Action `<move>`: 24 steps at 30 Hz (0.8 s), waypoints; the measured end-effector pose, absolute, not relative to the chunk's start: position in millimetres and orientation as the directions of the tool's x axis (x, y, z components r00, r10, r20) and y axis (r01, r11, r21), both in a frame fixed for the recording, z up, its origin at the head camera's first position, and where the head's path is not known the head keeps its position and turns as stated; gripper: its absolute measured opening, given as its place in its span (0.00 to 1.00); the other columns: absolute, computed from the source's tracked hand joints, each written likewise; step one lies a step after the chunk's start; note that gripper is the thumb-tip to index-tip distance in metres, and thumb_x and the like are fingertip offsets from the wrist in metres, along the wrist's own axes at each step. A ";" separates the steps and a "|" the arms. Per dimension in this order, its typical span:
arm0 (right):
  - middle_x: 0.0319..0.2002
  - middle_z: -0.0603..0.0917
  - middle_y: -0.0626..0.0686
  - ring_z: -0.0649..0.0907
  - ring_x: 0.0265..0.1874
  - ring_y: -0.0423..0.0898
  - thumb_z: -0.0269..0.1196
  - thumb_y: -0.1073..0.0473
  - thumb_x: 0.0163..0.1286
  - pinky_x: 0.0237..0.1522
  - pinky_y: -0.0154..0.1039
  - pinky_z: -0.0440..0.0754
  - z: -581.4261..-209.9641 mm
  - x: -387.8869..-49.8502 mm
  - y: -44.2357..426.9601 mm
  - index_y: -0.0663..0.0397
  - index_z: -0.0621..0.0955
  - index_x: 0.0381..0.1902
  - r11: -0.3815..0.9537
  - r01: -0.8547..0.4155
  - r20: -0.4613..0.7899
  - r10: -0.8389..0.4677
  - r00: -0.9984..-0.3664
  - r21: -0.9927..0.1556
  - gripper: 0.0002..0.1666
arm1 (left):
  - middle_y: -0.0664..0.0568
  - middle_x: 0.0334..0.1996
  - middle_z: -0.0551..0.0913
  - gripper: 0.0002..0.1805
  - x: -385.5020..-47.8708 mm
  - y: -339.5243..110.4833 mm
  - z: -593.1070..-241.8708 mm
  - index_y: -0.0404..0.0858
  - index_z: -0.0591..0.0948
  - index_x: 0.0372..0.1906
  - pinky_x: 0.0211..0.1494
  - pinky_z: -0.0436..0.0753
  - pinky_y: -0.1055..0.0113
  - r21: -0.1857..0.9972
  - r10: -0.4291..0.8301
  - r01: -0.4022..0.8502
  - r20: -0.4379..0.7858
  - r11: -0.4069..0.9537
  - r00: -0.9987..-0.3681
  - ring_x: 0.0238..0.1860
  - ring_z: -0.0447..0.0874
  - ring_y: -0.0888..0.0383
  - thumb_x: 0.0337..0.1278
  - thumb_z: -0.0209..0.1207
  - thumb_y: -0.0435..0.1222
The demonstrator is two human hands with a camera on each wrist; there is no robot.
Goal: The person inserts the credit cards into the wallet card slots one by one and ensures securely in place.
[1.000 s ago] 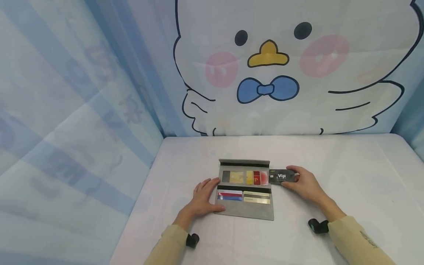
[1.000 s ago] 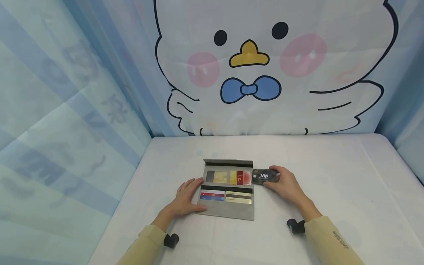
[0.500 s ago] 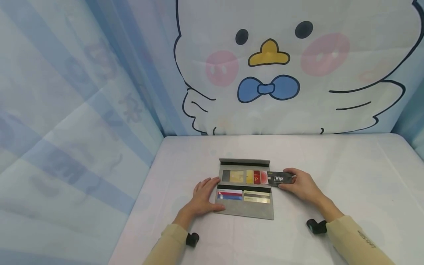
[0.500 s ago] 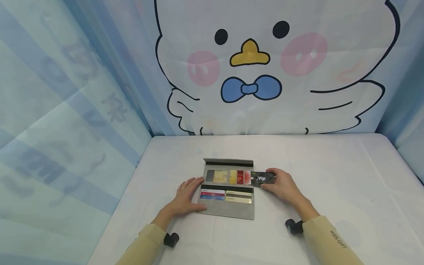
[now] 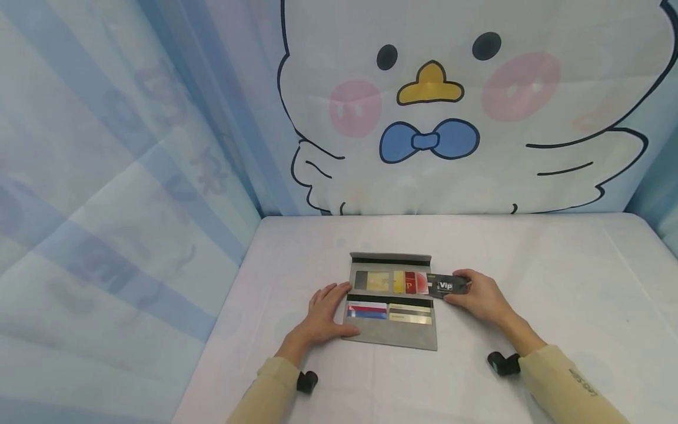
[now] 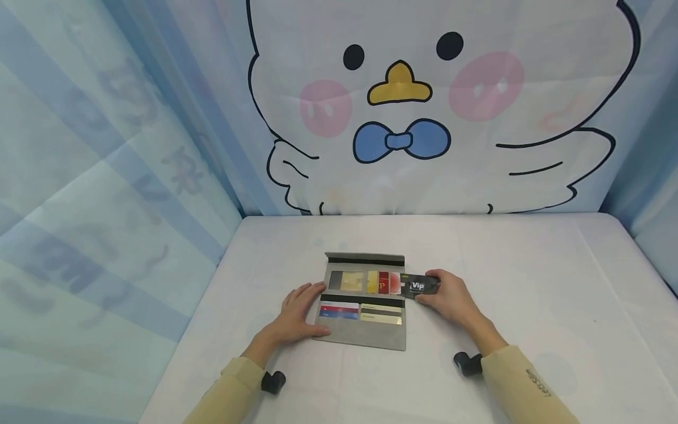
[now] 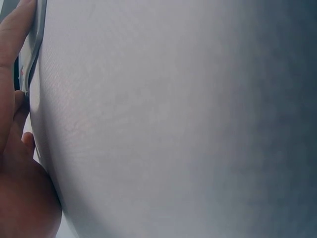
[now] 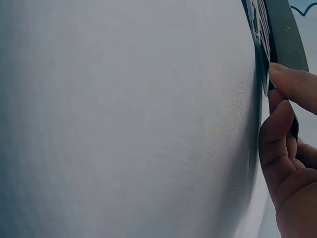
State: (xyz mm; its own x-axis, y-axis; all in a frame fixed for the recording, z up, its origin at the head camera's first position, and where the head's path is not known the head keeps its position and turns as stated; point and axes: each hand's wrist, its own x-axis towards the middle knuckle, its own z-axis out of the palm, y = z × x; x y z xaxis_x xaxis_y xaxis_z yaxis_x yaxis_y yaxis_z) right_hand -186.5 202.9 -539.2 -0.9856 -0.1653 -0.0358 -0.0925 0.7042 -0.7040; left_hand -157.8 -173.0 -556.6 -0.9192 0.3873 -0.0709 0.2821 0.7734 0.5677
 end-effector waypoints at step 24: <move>0.46 0.81 0.68 0.79 0.37 0.52 0.75 0.54 0.60 0.36 0.43 0.78 -538.1 -186.9 196.9 0.77 0.73 0.60 0.686 -0.120 -0.032 -0.205 -0.978 -0.717 0.40 | 0.50 0.76 0.63 0.55 -157.0 -173.2 -555.8 0.43 0.62 0.78 0.77 0.43 0.43 0.583 0.381 0.279 -0.058 0.763 -0.923 0.77 0.47 0.46 0.46 0.75 0.54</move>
State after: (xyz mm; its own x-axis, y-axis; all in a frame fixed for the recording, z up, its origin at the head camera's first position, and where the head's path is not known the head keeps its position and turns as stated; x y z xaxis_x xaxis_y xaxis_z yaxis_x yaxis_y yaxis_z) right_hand -186.9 196.9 -538.1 -0.9783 -0.2046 -0.0317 -0.1203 0.6864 -0.7172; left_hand -157.0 -173.2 -555.8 -0.9226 0.3812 -0.0585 0.2785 0.7634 0.5828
